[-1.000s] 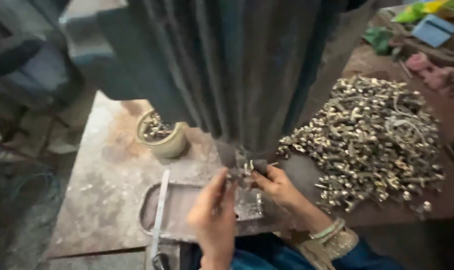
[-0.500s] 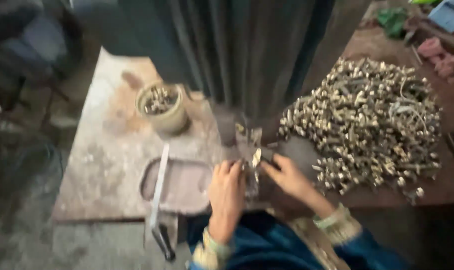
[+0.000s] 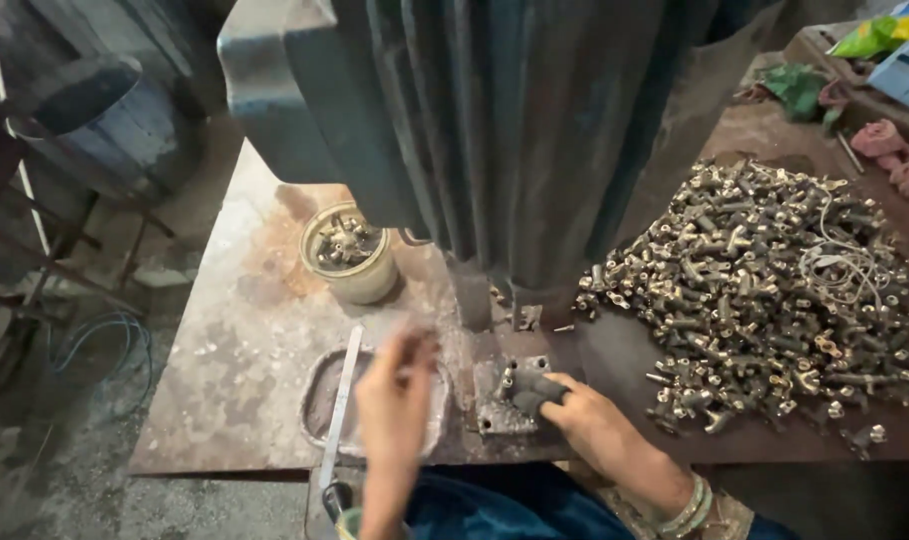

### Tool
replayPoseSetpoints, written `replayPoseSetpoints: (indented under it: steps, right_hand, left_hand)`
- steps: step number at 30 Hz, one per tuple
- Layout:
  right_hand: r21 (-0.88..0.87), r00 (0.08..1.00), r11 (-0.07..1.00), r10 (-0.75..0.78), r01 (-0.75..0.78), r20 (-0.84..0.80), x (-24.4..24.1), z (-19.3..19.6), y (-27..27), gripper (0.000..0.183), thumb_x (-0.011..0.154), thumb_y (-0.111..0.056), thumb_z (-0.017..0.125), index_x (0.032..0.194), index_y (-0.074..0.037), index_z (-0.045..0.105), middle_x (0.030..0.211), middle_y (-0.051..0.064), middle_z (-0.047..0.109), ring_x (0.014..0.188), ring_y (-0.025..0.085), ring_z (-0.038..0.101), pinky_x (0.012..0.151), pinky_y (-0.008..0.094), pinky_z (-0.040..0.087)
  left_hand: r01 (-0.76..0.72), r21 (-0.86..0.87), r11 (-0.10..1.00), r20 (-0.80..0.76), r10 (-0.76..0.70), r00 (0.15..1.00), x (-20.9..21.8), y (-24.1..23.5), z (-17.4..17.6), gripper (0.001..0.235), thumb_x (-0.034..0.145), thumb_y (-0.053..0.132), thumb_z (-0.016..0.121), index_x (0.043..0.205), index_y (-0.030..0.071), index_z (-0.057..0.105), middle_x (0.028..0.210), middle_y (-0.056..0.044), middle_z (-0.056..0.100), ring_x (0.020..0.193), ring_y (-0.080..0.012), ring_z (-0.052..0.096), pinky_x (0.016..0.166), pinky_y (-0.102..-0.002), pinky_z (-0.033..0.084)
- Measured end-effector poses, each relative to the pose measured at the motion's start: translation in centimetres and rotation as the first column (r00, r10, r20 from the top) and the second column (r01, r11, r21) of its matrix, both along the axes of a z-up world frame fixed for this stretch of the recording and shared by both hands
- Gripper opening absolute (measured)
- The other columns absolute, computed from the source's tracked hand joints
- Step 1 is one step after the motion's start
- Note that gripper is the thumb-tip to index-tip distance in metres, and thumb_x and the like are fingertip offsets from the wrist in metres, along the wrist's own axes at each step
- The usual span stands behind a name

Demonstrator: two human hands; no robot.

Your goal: The person sits at a bench drill/tapping machine and threads brass fittings one at a time. They pick a fitting from a large pile, seat it in the fixture under the machine, pull the lever to tap threads, then place the finished fitting into a container, repeating the cycle.

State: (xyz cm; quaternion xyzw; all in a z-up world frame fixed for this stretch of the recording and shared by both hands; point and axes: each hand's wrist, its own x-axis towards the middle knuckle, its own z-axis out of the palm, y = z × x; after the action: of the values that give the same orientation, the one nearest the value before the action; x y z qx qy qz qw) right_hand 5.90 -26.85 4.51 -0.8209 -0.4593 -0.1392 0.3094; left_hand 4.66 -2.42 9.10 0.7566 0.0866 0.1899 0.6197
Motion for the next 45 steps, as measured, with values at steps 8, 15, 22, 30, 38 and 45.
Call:
replayPoseSetpoints:
  steps: [8,15,22,30,38,45]
  right_hand:
    - [-0.032,0.672,0.93,-0.288,0.365,-0.682,2.7,-7.2,-0.2,0.022,0.099,-0.015,0.065,0.116,0.0,0.065,0.096,0.015,0.077,0.093,0.025,0.071,0.076,0.039,0.058]
    - [0.597,0.584,0.586,0.243,0.548,-0.774,4.2,-6.0,4.2,0.025,0.1,-0.01,0.061,0.12,0.004,0.068,0.107,0.003,0.076,0.096,0.012,0.072,0.086,0.029,0.06]
    - [0.417,0.583,0.86,0.184,0.294,-0.791,6.7,-6.0,1.3,0.02,0.102,-0.013,0.069,0.111,0.004,0.075,0.093,0.006,0.076,0.082,0.013,0.068,0.074,0.029,0.059]
    - [-0.079,0.667,0.875,-0.42,0.478,-0.616,4.3,-2.2,2.9,0.028,0.1,-0.028,0.078,0.117,-0.006,0.079,0.087,0.005,0.081,0.084,0.011,0.07,0.095,0.03,0.044]
    - [0.404,0.568,0.788,0.085,0.464,-0.819,3.8,-1.9,3.7,0.031,0.099,-0.023,0.068,0.115,0.003,0.071,0.097,0.007,0.078,0.086,0.01,0.07,0.074,0.027,0.057]
    - [0.386,0.506,0.787,0.11,0.482,-0.855,3.5,-2.2,4.0,0.04,0.101,-0.033,0.067,0.112,0.005,0.071,0.097,0.01,0.08,0.088,0.012,0.076,0.078,0.027,0.06]
  left_hand:
    - [0.141,0.201,0.969,0.121,-0.168,0.978,-1.9,-7.4,-4.0,0.035,0.085,0.004,0.076,0.119,0.005,0.071,0.11,-0.013,0.069,0.088,-0.0248,0.074,0.07,-0.031,0.06]
    - [0.044,0.201,0.979,0.205,-0.086,0.975,0.9,-6.9,-0.8,0.029,0.089,0.005,0.076,0.119,0.006,0.075,0.104,-0.01,0.072,0.084,-0.019,0.073,0.069,-0.03,0.058]
    - [-0.07,0.311,0.948,0.168,0.017,0.986,-2.5,-8.8,-8.8,0.024,0.083,-0.004,0.068,0.104,0.006,0.073,0.1,-0.008,0.071,0.087,-0.0264,0.07,0.074,-0.036,0.056]
    - [-0.124,0.882,0.455,0.277,-0.287,0.917,7.6,-22.4,-16.7,0.048,0.078,0.009,0.054,0.125,0.003,0.062,0.124,-0.016,0.065,0.113,-0.0356,0.062,0.091,-0.045,0.052]
    - [0.279,0.926,0.254,-0.148,-0.434,0.889,12.9,-21.1,-12.3,0.04,0.095,0.006,0.052,0.135,0.005,0.058,0.128,-0.014,0.062,0.12,-0.0329,0.061,0.09,-0.04,0.055]
    - [0.302,0.852,0.428,-0.132,-0.383,0.914,10.9,-19.6,-15.3,0.036,0.102,0.01,0.055,0.138,0.01,0.056,0.135,-0.01,0.06,0.121,-0.0222,0.063,0.094,-0.034,0.058]
